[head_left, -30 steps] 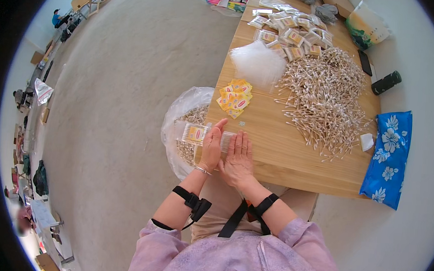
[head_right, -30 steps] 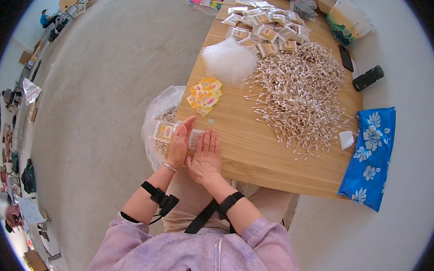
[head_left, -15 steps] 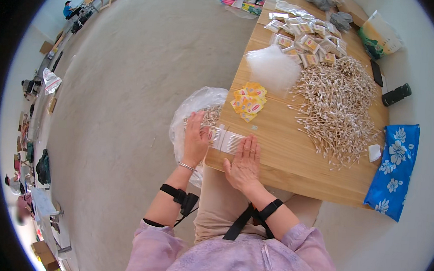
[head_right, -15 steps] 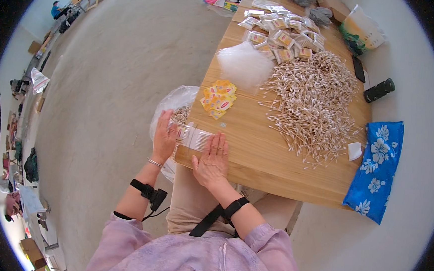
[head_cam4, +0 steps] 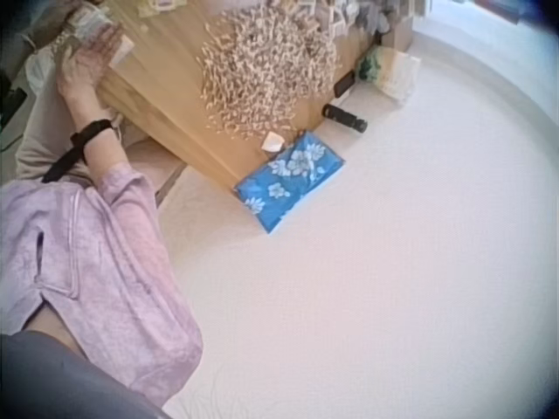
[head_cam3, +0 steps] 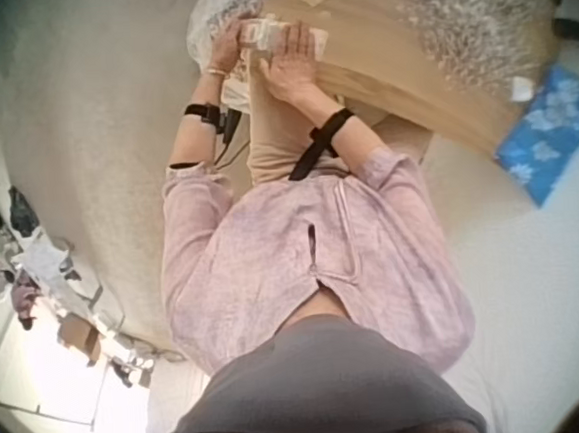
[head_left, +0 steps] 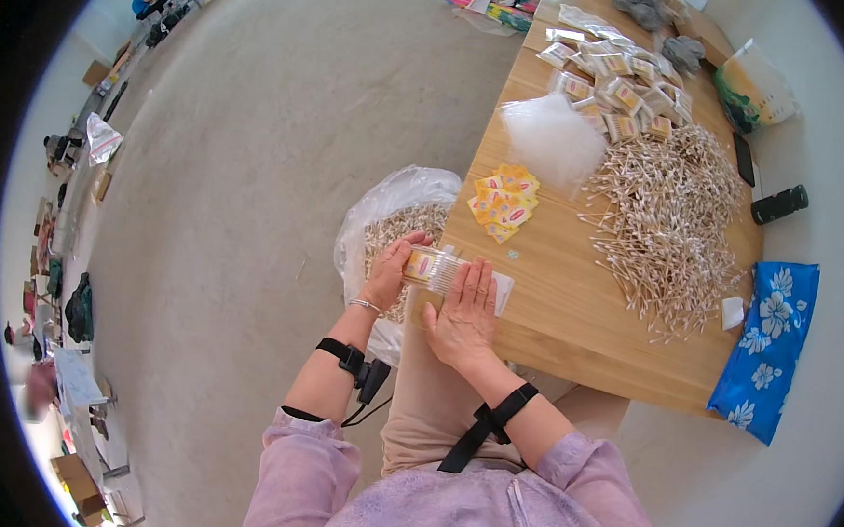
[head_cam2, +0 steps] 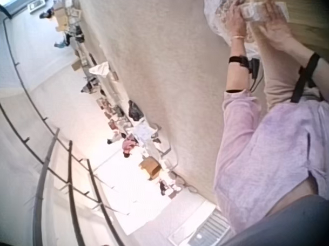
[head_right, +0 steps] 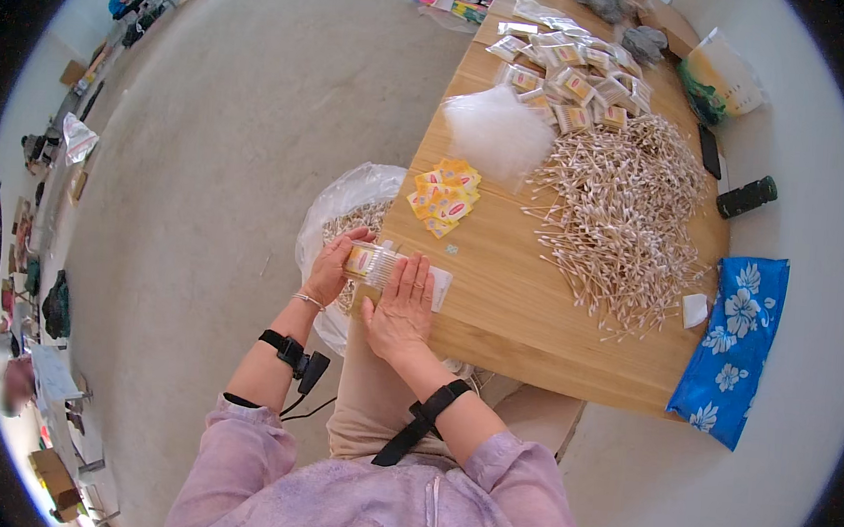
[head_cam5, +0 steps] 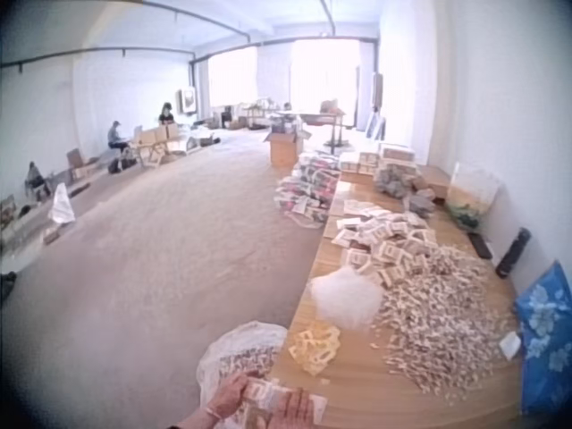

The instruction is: Manually organizing and packing small items into plastic bags at a production facility.

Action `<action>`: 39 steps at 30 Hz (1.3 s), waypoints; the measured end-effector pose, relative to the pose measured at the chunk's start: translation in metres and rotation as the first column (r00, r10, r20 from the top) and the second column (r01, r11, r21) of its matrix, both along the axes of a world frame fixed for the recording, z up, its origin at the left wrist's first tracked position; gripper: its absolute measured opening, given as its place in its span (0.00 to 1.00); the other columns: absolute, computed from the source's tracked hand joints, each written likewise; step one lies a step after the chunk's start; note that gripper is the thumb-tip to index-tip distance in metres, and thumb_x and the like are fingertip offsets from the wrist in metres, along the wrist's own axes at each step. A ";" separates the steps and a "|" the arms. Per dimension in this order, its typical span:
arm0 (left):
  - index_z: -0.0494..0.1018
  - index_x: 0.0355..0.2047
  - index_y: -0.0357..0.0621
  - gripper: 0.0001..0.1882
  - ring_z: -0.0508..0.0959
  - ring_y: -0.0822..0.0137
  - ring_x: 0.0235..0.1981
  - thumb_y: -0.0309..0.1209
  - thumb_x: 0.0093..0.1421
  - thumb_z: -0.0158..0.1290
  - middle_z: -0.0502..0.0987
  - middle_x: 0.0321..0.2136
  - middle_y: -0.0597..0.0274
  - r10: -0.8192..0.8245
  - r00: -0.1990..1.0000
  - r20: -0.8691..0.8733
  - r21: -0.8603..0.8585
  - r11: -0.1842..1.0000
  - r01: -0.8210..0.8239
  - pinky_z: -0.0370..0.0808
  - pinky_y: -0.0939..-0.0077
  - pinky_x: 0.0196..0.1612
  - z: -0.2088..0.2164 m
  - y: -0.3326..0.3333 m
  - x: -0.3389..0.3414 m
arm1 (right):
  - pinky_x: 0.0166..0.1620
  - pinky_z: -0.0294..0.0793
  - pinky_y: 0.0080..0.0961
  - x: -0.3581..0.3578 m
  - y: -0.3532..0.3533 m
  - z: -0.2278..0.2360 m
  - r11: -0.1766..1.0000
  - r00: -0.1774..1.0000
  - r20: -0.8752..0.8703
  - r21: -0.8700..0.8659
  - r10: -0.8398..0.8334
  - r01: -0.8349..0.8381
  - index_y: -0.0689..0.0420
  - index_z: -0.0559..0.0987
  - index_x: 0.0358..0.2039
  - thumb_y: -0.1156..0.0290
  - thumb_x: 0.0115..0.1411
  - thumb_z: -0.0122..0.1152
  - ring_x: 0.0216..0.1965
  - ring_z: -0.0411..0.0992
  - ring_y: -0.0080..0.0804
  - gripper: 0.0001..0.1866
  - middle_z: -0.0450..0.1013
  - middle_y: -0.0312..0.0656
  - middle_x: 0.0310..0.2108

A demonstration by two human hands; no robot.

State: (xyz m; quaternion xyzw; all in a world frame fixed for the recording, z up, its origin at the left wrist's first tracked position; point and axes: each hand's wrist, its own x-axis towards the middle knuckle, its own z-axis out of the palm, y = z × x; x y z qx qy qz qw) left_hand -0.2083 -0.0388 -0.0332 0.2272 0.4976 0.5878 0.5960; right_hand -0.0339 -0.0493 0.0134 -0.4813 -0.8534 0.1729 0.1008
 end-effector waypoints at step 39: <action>0.57 0.62 0.35 0.36 0.62 0.62 0.61 0.54 0.68 0.29 0.64 0.59 0.51 -0.084 0.996 -0.038 0.130 0.988 0.088 0.59 0.69 0.63 0.027 -0.003 -0.003 | 0.67 0.38 0.35 -0.066 0.026 -0.013 0.950 0.399 -0.871 -0.311 -0.287 0.004 0.67 0.51 0.64 0.55 0.66 0.39 0.69 0.41 0.49 0.34 0.46 0.57 0.66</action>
